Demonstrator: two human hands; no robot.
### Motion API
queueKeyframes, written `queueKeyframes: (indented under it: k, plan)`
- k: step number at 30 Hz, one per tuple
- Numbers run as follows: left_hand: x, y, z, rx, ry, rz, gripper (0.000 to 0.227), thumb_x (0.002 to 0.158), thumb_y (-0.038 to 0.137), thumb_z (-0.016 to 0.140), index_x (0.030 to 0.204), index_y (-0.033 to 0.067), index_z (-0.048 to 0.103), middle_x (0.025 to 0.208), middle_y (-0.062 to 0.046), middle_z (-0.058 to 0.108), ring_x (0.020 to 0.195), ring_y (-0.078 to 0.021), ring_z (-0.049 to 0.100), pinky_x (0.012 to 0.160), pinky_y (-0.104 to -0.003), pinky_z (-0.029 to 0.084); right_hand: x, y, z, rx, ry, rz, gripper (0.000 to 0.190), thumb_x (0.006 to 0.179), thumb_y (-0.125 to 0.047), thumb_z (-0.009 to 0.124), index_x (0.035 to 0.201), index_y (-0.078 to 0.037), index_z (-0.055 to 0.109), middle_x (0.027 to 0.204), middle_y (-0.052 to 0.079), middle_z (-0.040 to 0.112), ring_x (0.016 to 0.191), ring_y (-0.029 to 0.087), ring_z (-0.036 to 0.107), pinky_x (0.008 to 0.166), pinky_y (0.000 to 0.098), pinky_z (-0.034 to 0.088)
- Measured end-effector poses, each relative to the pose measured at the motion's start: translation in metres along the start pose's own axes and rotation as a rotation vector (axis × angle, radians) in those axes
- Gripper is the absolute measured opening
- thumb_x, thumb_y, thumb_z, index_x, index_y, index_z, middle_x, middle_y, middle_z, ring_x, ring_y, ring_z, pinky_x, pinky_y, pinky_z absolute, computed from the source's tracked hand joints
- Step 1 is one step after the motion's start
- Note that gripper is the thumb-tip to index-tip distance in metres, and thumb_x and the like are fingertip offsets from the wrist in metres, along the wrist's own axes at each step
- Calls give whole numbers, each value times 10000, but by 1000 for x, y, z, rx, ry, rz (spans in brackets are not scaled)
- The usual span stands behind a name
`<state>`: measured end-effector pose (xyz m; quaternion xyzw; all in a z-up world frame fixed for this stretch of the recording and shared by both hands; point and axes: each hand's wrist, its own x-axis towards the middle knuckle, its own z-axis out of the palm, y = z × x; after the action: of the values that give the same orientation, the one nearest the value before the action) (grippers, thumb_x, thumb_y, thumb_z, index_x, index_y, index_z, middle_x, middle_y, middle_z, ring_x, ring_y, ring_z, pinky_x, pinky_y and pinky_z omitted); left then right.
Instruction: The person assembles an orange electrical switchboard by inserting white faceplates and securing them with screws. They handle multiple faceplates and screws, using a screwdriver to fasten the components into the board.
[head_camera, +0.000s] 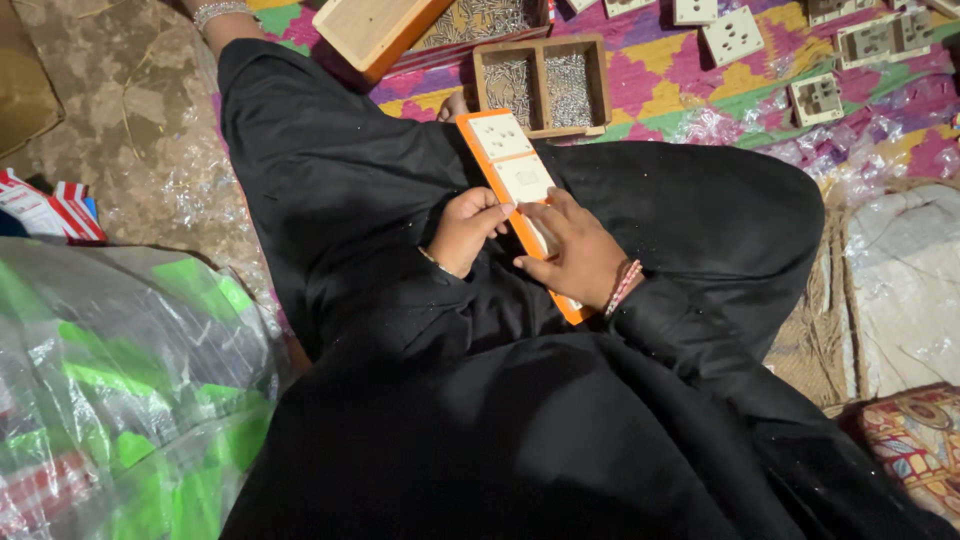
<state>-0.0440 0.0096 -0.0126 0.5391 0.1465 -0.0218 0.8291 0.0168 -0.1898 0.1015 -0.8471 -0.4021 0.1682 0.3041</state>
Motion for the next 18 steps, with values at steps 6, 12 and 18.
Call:
queueKeyframes:
  k: [6,12,18]
  plan:
    - [-1,3,-1,25,-14,28,79,985,142,681,946,74,671,840,33,671,747,-53,598,682,-217,451,1,-2,1,0,-7,26,805,785,-376,818,1477,-115,500,1448,357,437,1320,492,492,1082,482,439]
    - [-1,2,0,57,-13,25,78,982,139,681,939,73,675,839,33,677,740,-50,598,676,-212,452,4,4,2,14,-45,43,814,786,-359,801,1495,-119,480,1498,362,410,1312,492,498,1093,501,414]
    - [1,0,-3,56,-23,43,84,992,134,680,939,69,673,838,32,669,745,-50,595,674,-214,444,6,8,4,24,-30,-9,803,780,-336,807,1493,-135,495,1479,385,402,1321,511,483,1091,503,418]
